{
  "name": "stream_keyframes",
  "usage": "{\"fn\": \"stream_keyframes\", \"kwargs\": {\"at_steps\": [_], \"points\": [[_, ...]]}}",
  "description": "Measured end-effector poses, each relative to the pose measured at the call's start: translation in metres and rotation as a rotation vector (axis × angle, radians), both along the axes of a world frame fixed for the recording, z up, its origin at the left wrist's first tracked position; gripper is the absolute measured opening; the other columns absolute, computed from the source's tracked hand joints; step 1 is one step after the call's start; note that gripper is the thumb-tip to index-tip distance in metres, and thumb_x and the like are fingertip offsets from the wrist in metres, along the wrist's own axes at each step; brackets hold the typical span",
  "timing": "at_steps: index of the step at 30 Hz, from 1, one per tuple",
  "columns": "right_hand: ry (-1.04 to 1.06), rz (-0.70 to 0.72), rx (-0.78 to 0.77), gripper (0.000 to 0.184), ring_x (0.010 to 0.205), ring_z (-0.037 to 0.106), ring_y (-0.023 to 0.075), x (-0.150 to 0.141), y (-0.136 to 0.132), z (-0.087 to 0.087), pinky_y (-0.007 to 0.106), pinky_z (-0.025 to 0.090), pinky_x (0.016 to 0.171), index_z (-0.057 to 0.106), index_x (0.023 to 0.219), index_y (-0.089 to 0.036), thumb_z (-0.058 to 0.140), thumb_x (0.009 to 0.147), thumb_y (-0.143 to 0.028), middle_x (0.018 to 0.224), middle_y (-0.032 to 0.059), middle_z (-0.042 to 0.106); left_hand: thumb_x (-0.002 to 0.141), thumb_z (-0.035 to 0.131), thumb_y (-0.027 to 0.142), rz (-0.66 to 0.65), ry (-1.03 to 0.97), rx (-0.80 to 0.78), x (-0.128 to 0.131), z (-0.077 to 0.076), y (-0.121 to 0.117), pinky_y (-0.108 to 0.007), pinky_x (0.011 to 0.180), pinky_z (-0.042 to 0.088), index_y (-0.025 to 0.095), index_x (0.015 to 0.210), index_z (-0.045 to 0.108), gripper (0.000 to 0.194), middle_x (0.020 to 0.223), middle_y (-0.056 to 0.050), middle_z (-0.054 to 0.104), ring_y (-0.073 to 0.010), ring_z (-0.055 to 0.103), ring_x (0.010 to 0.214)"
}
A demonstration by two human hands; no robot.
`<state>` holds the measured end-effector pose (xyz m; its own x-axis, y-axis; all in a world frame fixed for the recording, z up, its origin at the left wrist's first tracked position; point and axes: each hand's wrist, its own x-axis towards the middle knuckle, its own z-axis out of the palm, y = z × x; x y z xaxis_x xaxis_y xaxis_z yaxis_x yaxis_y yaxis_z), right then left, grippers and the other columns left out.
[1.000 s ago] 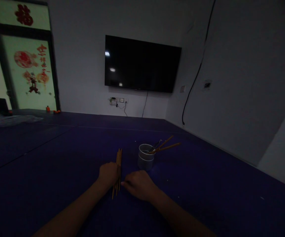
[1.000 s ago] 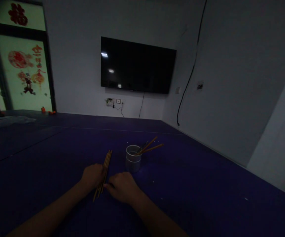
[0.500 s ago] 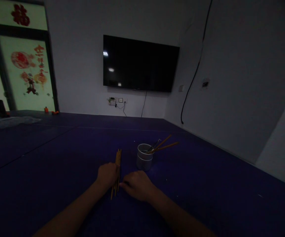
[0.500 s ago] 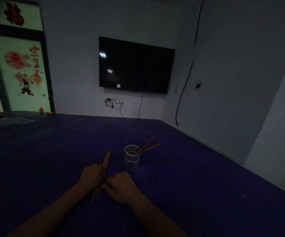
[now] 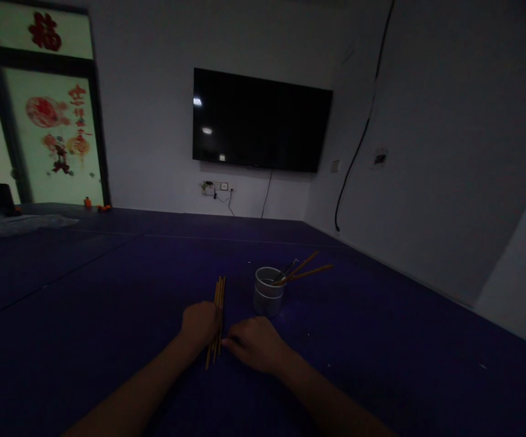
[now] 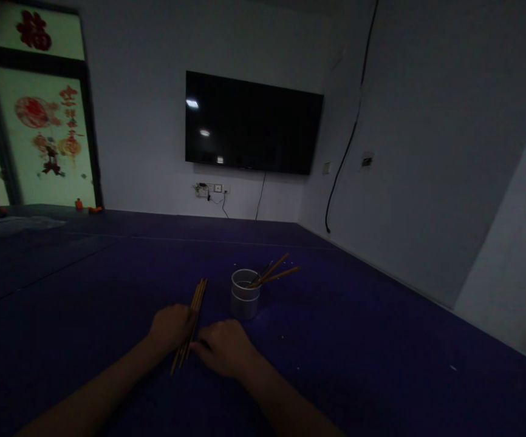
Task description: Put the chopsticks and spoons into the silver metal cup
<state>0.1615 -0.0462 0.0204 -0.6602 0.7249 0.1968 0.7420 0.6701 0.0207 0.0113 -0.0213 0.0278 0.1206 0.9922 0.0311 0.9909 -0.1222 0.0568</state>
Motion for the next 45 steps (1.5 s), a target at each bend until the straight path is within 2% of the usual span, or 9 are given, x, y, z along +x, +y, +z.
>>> {"fn": "stream_keyframes", "kwargs": {"at_steps": [3,9,19,26,33,45], "points": [[-0.010,-0.009,-0.017,0.036,0.075,0.063,0.0165,-0.0004,-0.0001,0.0008,0.024,0.037,0.061,0.064,0.083,-0.018,0.037,0.089,-0.041,0.082,0.0047,0.068,0.089,0.020,0.033,-0.002,0.034,0.059,-0.0006,-0.0040,0.0025,-0.036,0.075,0.047,0.010,0.097,0.064,0.051,0.091,-0.019,0.066,-0.0263,0.063,0.089],[-0.019,-0.011,-0.013,0.036,0.076,0.063,0.0173,-0.0008,-0.0012,0.0025,0.023,0.038,0.061,0.063,0.085,-0.018,0.037,0.089,-0.042,0.084,0.0052,0.068,0.089,0.020,0.036,0.010,0.014,0.063,-0.0015,-0.0092,0.0072,-0.036,0.073,0.048,0.010,0.093,0.065,0.053,0.086,-0.019,0.067,-0.0255,0.065,0.084],[-0.011,-0.001,-0.041,0.032,0.081,0.062,0.0177,-0.0005,-0.0043,0.0056,0.025,0.039,0.065,0.061,0.094,-0.019,0.039,0.089,-0.041,0.088,0.0056,0.067,0.088,0.022,0.036,0.005,0.060,0.044,-0.0014,-0.0041,0.0043,-0.034,0.074,0.047,0.011,0.094,0.065,0.050,0.087,-0.017,0.067,-0.0254,0.064,0.086],[-0.029,0.022,-0.041,0.035,0.080,0.062,0.0206,-0.0008,-0.0061,0.0046,0.027,0.040,0.063,0.059,0.094,-0.017,0.037,0.089,-0.043,0.088,0.0075,0.066,0.089,0.019,0.040,-0.002,0.069,0.060,-0.0029,-0.0062,0.0056,-0.034,0.073,0.047,0.012,0.091,0.066,0.055,0.084,-0.016,0.067,-0.0254,0.064,0.083],[0.030,0.035,-0.073,0.032,0.082,0.062,0.0176,0.0005,-0.0041,0.0026,0.025,0.039,0.064,0.059,0.101,-0.021,0.038,0.090,-0.041,0.089,0.0047,0.067,0.088,0.020,0.041,0.003,0.069,0.056,-0.0016,-0.0046,0.0045,-0.035,0.071,0.048,0.012,0.091,0.066,0.054,0.085,-0.015,0.067,-0.0260,0.064,0.082],[0.046,0.007,-0.058,0.030,0.081,0.063,0.0181,0.0001,-0.0008,-0.0030,0.024,0.039,0.063,0.062,0.095,-0.021,0.041,0.088,-0.041,0.088,0.0027,0.068,0.088,0.020,0.039,-0.005,0.014,0.051,-0.0020,-0.0073,0.0064,-0.033,0.072,0.047,0.012,0.091,0.067,0.054,0.087,-0.016,0.067,-0.0250,0.064,0.085]]}}
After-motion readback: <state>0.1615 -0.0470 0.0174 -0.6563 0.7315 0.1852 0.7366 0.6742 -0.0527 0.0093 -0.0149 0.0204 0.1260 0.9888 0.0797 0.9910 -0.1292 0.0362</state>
